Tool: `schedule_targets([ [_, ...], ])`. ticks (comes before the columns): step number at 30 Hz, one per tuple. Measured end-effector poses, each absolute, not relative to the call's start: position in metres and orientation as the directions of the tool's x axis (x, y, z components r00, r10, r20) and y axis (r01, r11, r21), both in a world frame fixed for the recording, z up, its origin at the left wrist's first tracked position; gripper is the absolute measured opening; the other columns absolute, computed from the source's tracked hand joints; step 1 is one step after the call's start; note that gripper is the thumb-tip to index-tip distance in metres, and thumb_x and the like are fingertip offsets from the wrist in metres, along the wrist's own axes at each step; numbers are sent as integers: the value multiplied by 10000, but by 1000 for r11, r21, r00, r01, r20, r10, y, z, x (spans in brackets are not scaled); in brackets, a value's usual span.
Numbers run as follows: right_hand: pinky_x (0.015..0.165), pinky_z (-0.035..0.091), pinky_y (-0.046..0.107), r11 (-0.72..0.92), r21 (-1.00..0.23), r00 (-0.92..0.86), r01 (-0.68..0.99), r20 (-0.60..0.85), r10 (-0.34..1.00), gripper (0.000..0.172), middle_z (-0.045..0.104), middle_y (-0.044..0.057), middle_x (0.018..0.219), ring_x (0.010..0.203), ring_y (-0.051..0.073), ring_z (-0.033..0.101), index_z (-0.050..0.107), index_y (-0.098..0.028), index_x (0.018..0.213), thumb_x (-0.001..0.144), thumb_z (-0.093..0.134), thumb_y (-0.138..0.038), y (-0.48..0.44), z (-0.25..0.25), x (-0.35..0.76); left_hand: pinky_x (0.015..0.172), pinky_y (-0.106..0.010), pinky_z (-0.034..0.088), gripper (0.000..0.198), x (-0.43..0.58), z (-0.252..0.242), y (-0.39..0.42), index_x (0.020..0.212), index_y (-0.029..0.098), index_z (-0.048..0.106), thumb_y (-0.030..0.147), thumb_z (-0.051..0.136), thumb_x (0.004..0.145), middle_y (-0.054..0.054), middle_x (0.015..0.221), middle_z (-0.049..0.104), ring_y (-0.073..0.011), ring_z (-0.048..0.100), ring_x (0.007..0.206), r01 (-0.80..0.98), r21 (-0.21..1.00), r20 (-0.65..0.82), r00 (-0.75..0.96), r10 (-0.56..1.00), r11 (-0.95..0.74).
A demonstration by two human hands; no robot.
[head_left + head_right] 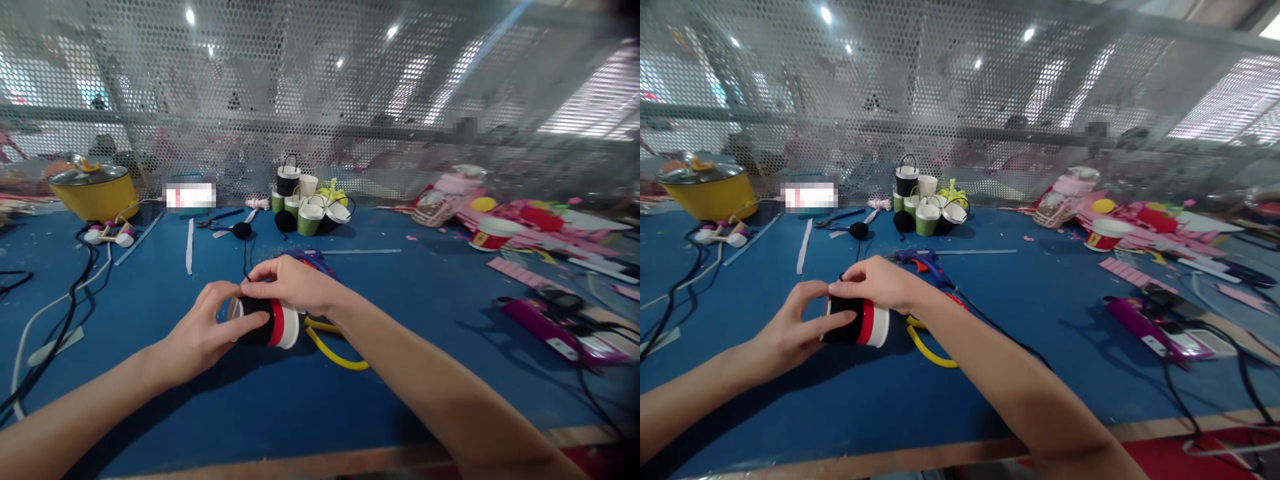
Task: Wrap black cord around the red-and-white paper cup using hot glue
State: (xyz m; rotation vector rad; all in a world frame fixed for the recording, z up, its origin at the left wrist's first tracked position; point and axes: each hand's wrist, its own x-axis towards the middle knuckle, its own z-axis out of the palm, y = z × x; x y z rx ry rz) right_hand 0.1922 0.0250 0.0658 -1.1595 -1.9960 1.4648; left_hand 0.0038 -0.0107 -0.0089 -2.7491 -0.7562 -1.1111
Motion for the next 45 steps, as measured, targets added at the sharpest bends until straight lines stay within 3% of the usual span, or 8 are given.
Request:
schedule_targets([
  [4,580,376,225,-3,-942,-485,337,-177,856,270,579,-38,650,575,76,469,621,-143,711,620,742,-368,23,66,193,863,-448,470,553,4,-8,-12,1187,315,522,-39,458,767,-83,1114,472,-245,487,1054,500,112,663,606,439,-859],
  [6,569,361,233,27,-940,-462,340,-142,875,260,559,-45,632,561,76,453,605,-149,695,630,729,-368,24,66,195,862,-435,480,536,4,-8,-12,1212,318,496,5,512,777,-85,1133,468,-244,493,1054,499,164,646,597,475,-851],
  [12,643,380,261,241,-898,-397,369,82,914,262,594,-15,671,624,100,488,580,-157,675,717,641,-408,28,70,208,908,-413,483,566,4,-5,-14,1281,262,399,291,647,774,-104,1170,482,-260,512,1087,460,479,524,534,664,-747],
  [19,597,380,248,292,-890,-357,350,161,920,254,618,2,694,604,97,497,536,-167,661,742,617,-394,29,73,217,849,-380,512,526,6,-4,-13,1203,252,442,342,682,743,-80,1109,520,-225,563,1014,350,710,383,537,752,-611],
  [30,582,355,251,326,-806,-355,494,155,922,229,591,-3,642,566,95,450,532,-160,651,802,551,-331,28,66,209,894,-386,481,523,7,0,-17,1206,229,436,304,682,750,-108,1147,559,-241,561,1069,360,619,415,604,680,-698],
  [37,563,357,242,276,-796,-364,539,76,928,241,585,-5,628,557,96,458,522,-166,630,826,524,-307,29,60,205,907,-379,475,501,7,-6,-18,1218,232,430,302,656,776,-113,1171,530,-232,542,1090,328,573,506,580,639,-751],
  [45,536,352,231,175,-823,-450,541,-108,886,241,627,11,685,560,95,471,489,-173,639,810,556,-328,27,56,205,879,-359,495,416,7,-4,-18,1223,209,426,189,573,835,-134,1176,514,-221,532,1085,314,393,641,581,503,-864],
])
